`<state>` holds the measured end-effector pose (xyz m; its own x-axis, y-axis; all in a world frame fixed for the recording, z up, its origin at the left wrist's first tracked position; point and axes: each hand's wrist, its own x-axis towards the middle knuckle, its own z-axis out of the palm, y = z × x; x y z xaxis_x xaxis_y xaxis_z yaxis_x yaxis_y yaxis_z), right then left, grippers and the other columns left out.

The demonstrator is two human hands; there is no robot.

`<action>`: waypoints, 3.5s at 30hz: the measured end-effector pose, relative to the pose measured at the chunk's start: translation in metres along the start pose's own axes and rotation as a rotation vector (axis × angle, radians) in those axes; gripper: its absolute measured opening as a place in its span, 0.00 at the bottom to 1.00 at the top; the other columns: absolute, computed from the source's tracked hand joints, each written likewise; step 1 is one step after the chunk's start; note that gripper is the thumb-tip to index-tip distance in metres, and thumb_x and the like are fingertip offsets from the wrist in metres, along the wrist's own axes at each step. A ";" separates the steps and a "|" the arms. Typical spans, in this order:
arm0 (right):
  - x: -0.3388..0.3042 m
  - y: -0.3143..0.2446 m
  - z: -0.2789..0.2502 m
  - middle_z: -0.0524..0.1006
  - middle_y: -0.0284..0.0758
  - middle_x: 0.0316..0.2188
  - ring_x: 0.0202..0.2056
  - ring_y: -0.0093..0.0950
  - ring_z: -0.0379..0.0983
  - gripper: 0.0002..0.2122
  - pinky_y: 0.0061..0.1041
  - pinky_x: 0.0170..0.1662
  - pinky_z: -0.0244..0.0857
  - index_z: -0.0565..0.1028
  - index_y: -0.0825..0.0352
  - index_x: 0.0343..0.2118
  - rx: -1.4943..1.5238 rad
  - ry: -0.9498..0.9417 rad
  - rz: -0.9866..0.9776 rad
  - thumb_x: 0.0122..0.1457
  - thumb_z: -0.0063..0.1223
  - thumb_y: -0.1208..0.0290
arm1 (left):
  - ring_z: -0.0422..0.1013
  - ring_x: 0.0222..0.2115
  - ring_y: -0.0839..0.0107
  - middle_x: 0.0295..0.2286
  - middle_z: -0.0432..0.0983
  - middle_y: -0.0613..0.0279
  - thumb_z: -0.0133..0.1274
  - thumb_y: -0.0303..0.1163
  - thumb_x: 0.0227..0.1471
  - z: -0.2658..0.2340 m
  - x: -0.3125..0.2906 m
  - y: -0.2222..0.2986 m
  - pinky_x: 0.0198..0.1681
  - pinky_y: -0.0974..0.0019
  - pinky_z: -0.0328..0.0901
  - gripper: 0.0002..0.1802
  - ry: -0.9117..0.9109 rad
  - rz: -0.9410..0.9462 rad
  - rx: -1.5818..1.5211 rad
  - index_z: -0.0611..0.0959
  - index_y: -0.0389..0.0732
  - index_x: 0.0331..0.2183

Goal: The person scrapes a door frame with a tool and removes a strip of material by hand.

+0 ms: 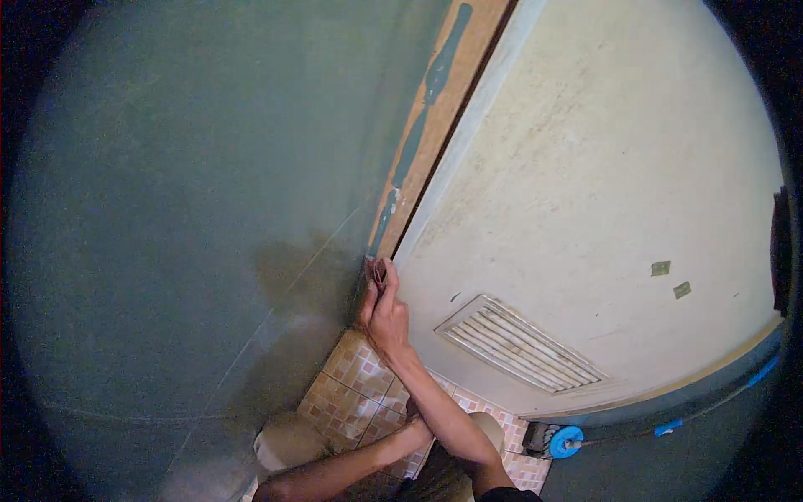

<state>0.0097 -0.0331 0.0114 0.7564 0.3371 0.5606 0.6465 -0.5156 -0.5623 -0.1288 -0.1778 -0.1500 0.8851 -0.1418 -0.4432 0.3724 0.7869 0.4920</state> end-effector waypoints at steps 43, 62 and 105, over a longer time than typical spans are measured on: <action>0.011 0.005 -0.005 0.71 0.47 0.15 0.14 0.41 0.70 0.20 0.37 0.16 0.60 0.60 0.64 0.54 0.067 -0.029 -0.078 0.58 0.43 0.82 | 0.64 0.30 0.79 0.26 0.67 0.71 0.47 0.40 0.58 0.027 -0.016 0.034 0.31 0.67 0.63 0.10 0.142 0.131 0.070 0.72 0.45 0.29; 0.019 -0.002 -0.006 0.72 0.44 0.15 0.15 0.40 0.72 0.18 0.38 0.16 0.62 0.62 0.66 0.52 0.169 0.028 -0.083 0.57 0.46 0.79 | 0.65 0.28 0.78 0.26 0.72 0.68 0.51 0.40 0.55 -0.014 0.013 -0.003 0.30 0.64 0.64 0.12 0.178 0.224 0.399 0.76 0.42 0.28; 0.020 0.001 -0.014 0.72 0.44 0.15 0.15 0.41 0.71 0.20 0.38 0.17 0.63 0.65 0.67 0.52 -0.080 -0.025 -0.149 0.54 0.49 0.77 | 0.61 0.34 0.70 0.29 0.66 0.66 0.52 0.39 0.54 -0.024 0.018 -0.006 0.38 0.63 0.63 0.11 0.096 0.049 0.587 0.71 0.43 0.32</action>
<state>0.0240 -0.0386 0.0305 0.6558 0.4333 0.6182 0.7422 -0.5196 -0.4232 -0.1220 -0.1712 -0.1789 0.8861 -0.0372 -0.4620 0.4481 0.3238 0.8333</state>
